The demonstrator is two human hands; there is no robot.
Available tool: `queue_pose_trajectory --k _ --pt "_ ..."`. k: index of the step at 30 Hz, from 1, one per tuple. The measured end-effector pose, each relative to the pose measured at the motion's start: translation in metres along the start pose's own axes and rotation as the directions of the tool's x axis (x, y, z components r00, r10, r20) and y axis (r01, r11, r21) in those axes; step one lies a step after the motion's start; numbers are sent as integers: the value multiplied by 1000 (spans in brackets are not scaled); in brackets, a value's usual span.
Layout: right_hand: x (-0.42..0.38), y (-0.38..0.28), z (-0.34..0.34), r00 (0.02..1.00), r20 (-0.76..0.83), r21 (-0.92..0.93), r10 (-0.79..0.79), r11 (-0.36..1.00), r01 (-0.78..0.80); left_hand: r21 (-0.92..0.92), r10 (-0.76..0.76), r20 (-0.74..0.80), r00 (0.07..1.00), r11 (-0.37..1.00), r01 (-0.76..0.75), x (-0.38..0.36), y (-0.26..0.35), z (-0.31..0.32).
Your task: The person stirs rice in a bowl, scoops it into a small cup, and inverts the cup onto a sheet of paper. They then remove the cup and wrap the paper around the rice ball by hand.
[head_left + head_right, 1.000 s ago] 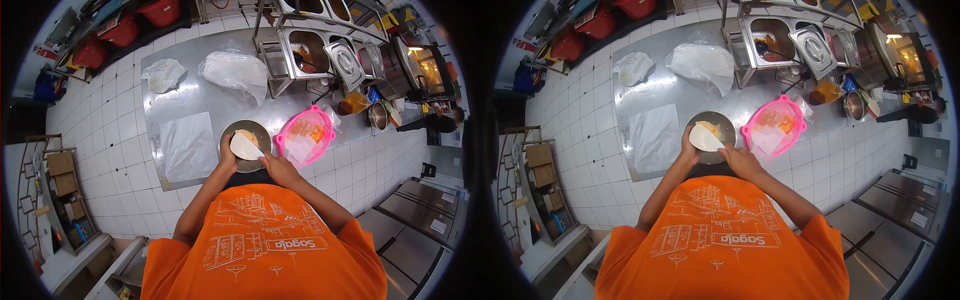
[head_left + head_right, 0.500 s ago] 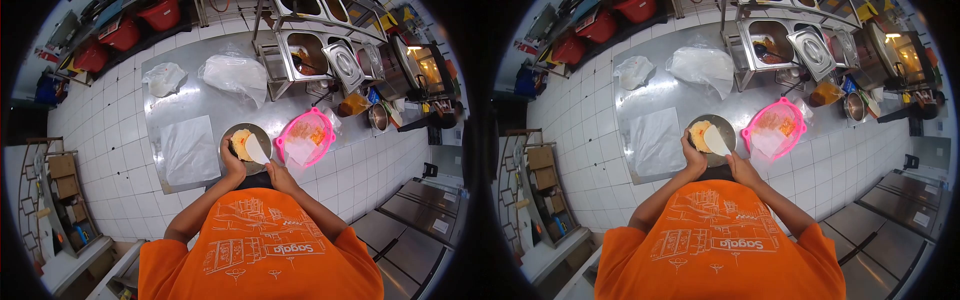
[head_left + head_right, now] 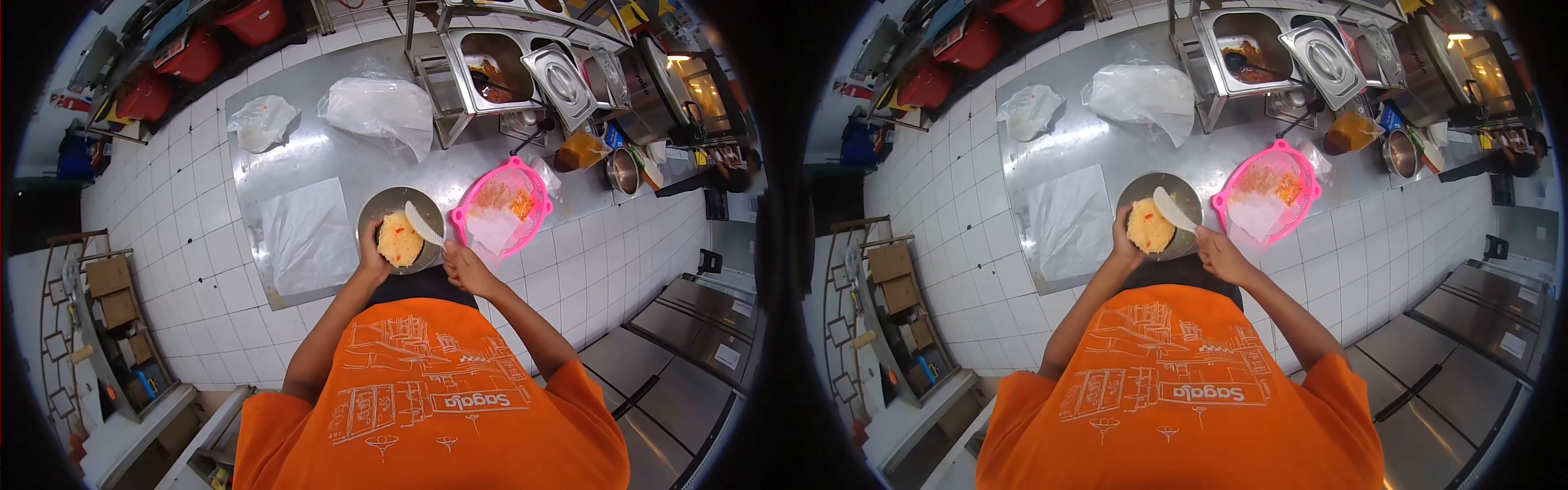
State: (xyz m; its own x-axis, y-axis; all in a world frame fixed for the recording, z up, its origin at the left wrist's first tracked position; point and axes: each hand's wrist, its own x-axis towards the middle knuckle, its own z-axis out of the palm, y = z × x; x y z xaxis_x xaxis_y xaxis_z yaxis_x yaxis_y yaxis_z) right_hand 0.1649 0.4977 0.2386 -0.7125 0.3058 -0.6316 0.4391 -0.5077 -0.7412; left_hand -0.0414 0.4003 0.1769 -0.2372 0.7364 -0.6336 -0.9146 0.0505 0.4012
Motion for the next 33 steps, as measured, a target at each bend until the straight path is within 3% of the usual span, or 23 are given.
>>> queue_pose_trajectory --k 1,4,7,9,13,14,16,18,19,22,26,29,33 --pt "1 1 4 950 -116 -516 -289 835 191 29 22 -34 999 999 -21 -1 1 5" --pt "-1 -7 14 946 -162 -741 -281 667 71 82 58 -109 992 995 -49 -5 -2 6" --pt "-1 3 21 971 -195 -767 -137 639 -64 130 68 -132 989 990 -51 2 -9 -6" --pt "-3 10 17 973 -165 -771 -159 636 -27 232 119 -164 979 970 -79 5 -10 -10" --pt "-4 6 -22 948 -39 -770 -315 615 172 179 -68 -28 997 981 72 3 -1 -7" --pt "-8 -14 -35 974 -20 -708 -226 691 146 199 -133 2 991 971 130 1 8 -3" --pt "-3 -29 -52 989 -148 -468 -24 882 -49 224 -263 25 964 942 251 -1 17 1" --pt "3 -40 -48 981 -31 -629 -189 766 128 236 -391 25 920 897 374 0 19 7" --pt "4 -46 -43 964 40 -696 -263 685 216 254 -393 25 919 892 374 0 15 9" --pt "4 -65 -22 989 59 -836 -133 535 121 264 -287 32 957 926 269 -9 11 17" --pt "8 -43 -12 999 12 -914 -42 405 28 263 -306 -91 948 910 319 0 6 1" --pt "13 -27 -18 997 27 -888 -71 456 57 237 -289 -160 944 917 321 3 0 -15" --pt "7 -62 -16 980 -21 -870 -196 487 79 -31 -163 -174 971 987 160 13 10 -6"
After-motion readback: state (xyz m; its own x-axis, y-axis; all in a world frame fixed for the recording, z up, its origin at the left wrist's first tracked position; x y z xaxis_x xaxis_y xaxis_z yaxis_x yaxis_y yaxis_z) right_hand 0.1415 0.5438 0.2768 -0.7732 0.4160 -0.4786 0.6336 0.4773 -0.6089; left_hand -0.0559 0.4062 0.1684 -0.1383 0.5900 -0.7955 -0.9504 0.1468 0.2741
